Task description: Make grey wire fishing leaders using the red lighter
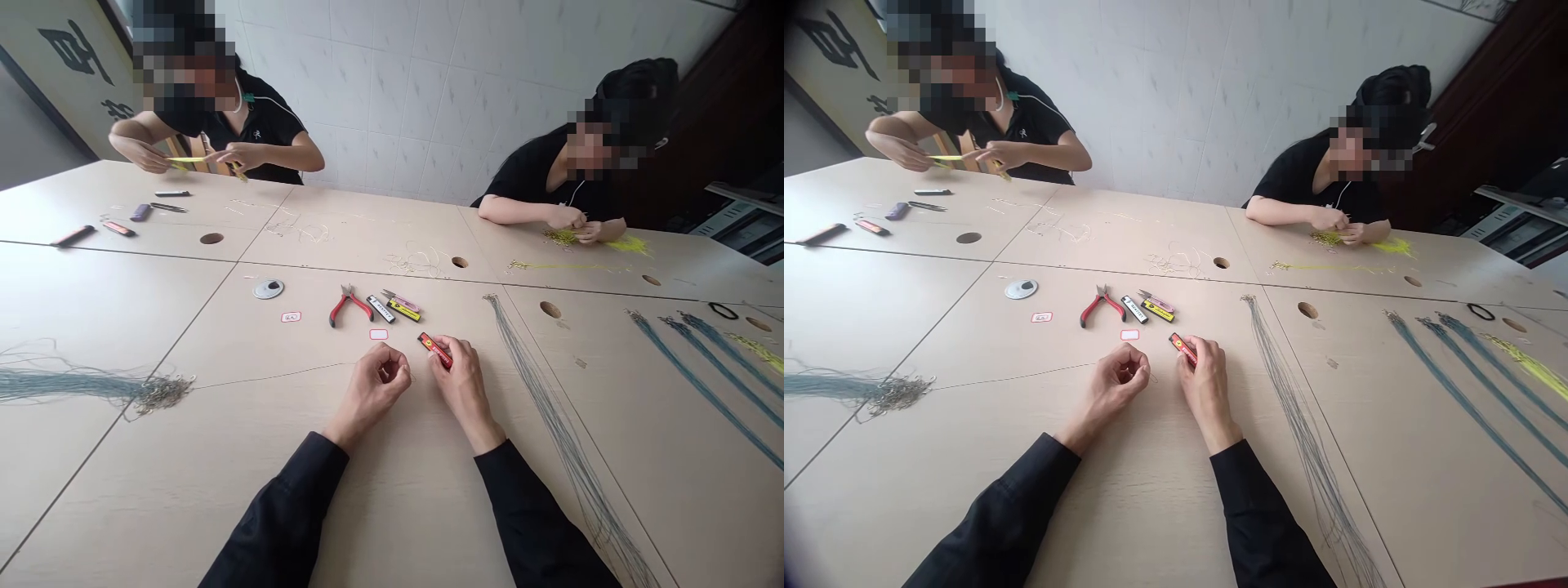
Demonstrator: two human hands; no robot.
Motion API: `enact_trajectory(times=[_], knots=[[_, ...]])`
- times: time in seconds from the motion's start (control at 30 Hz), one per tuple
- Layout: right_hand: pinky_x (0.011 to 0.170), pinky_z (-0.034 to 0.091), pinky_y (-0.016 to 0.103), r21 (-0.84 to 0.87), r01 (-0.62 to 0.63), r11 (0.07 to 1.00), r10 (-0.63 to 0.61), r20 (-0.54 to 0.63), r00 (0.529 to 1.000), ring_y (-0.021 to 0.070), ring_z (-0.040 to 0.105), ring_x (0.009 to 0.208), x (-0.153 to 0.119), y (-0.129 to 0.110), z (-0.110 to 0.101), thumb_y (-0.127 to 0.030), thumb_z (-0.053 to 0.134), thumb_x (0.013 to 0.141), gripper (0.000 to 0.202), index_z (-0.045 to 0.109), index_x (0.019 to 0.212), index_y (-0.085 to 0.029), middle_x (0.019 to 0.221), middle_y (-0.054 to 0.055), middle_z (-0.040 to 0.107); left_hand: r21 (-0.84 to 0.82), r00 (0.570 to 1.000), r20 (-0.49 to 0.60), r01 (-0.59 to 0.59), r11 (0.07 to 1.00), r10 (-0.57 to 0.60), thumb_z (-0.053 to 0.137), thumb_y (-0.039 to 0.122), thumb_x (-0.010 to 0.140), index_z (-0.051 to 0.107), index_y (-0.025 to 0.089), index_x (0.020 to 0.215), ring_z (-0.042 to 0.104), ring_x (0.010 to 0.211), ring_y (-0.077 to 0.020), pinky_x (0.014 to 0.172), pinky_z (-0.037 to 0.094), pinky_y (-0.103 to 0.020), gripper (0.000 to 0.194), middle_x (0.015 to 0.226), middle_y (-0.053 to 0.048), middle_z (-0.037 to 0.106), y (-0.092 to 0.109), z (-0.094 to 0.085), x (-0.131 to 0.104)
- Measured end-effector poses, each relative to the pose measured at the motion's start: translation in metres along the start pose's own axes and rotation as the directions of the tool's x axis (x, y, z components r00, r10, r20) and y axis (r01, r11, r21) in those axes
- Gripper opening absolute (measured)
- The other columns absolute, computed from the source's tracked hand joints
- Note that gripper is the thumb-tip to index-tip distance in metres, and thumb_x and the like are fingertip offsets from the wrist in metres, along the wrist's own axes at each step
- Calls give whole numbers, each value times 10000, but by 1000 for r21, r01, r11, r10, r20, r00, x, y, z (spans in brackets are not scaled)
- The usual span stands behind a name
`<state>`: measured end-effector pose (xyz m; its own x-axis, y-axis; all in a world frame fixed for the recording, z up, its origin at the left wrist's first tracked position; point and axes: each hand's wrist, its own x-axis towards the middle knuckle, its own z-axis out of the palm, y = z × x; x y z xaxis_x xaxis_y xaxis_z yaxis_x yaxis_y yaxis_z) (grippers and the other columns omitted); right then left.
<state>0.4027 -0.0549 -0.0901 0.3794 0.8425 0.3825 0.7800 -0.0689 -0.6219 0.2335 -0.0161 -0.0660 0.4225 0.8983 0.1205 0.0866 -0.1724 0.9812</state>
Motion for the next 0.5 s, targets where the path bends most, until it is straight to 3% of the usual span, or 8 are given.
enact_trajectory(times=[0.1, 0.23, 0.37, 0.5], knots=[[924, 453, 422, -22, 51, 998, -51, -27, 998, 264, 541, 1021, -1, -2, 0, -265, 532, 867, 291, 630, 1123, -167, 1083, 132, 599, -24, 1000, -10, -7, 1000, 7, 569, 226, 797, 564, 167, 734, 434, 610, -90, 561, 362, -223, 86, 729, 9, 517, -2, 0, 0], [915, 456, 404, -68, 148, 987, -147, 23, 989, 256, 535, 1002, 14, -18, 7, -251, 525, 879, 239, 668, 1057, -181, 1039, 120, 598, -34, 999, -24, -31, 999, 30, 567, 200, 773, 553, 163, 720, 418, 599, -83, 558, 357, -218, 65, 718, 15, 513, -1, 0, 0], [928, 439, 383, -164, 211, 964, -186, 156, 970, 252, 528, 993, 50, -45, 30, -236, 513, 898, 227, 695, 1017, -173, 1026, 124, 605, -69, 999, -49, -22, 997, 19, 568, 210, 763, 536, 159, 700, 380, 580, -80, 552, 342, -221, 87, 669, 30, 475, 0, 1, 0], [906, 426, 387, -352, 230, 907, -123, 302, 945, 284, 527, 1020, 76, -64, 55, -262, 565, 892, 230, 697, 1046, -154, 1060, 154, 610, -126, 998, -70, -10, 992, 1, 558, 219, 767, 532, 156, 698, 371, 585, -82, 559, 334, -228, 97, 669, 28, 469, -1, 1, 0]])
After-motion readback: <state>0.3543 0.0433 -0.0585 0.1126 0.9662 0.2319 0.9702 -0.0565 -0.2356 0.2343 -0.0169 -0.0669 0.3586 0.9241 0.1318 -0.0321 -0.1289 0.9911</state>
